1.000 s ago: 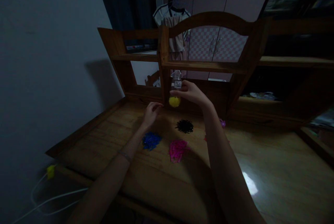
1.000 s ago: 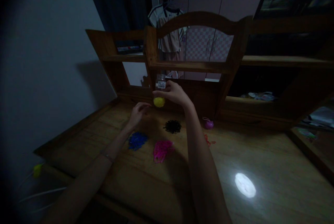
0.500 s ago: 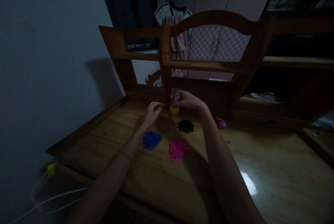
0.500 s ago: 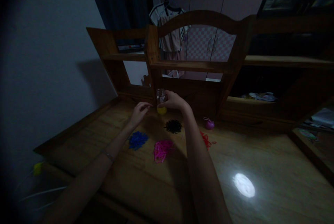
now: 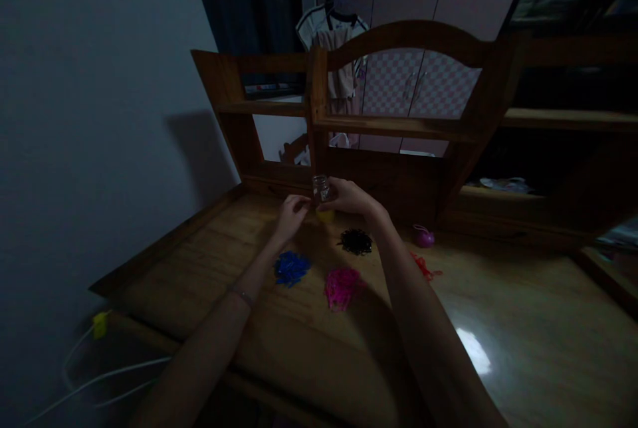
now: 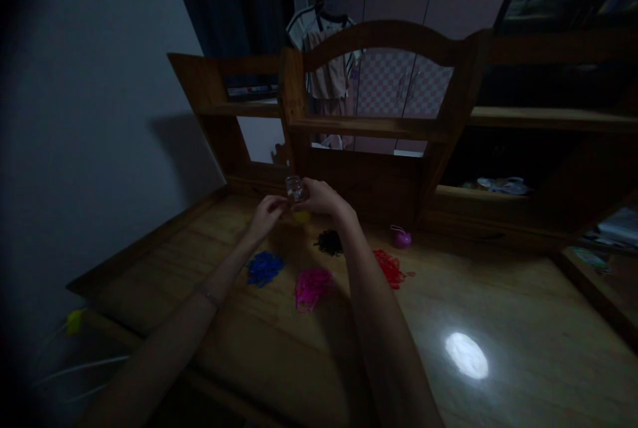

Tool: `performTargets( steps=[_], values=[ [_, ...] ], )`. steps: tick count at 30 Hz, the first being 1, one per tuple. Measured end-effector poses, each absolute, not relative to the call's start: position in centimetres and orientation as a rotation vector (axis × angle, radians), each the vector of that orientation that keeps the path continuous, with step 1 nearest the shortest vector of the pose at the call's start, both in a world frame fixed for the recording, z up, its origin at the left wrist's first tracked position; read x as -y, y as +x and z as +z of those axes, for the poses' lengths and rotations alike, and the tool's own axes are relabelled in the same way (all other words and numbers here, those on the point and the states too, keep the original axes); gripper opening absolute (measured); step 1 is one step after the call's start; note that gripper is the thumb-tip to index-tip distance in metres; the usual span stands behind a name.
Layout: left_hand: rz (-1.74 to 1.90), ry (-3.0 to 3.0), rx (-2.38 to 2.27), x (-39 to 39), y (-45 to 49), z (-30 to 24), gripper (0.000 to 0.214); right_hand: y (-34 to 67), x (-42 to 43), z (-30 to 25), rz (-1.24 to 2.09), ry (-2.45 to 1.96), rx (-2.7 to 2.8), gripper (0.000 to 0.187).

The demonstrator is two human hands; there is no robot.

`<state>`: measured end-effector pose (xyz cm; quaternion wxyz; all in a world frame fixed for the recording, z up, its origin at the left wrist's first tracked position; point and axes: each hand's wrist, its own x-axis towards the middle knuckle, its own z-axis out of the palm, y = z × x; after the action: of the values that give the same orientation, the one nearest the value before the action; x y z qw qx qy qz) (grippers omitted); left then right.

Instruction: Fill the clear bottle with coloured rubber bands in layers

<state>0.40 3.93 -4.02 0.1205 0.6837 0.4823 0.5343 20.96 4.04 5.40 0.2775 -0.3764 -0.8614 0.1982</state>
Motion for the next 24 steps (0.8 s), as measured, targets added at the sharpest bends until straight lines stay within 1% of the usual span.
performTargets(
  steps=[4,9,12,15,20,24],
  values=[
    [1.577,1.957,-1.352,-4.3,0.3,-4.5,0.015,21.1,-3.7,6.6,0.582,-0.920,2.281,0.050],
    [1.563,1.935,-1.358,-4.3,0.3,-4.9,0.013,21.4,-3.0,7.5,0.603,-0.864,2.255,0.049],
    [1.549,1.919,-1.354,-4.2,0.2,-5.0,0.016,21.4,-2.8,7.7,0.589,-0.843,2.224,0.047],
    [1.537,1.926,-1.370,-4.0,0.2,-4.8,0.018,21.4,-2.7,7.9,0.484,-0.878,2.156,0.044],
    [1.385,1.953,-1.457,-3.9,0.0,-4.2,0.019,21.0,-2.3,7.5,0.206,-1.183,2.167,0.045],
    [1.225,1.900,-1.389,-3.5,-0.3,-3.2,0.019,20.7,-1.7,8.1,0.165,-1.130,2.106,0.040]
  ],
)
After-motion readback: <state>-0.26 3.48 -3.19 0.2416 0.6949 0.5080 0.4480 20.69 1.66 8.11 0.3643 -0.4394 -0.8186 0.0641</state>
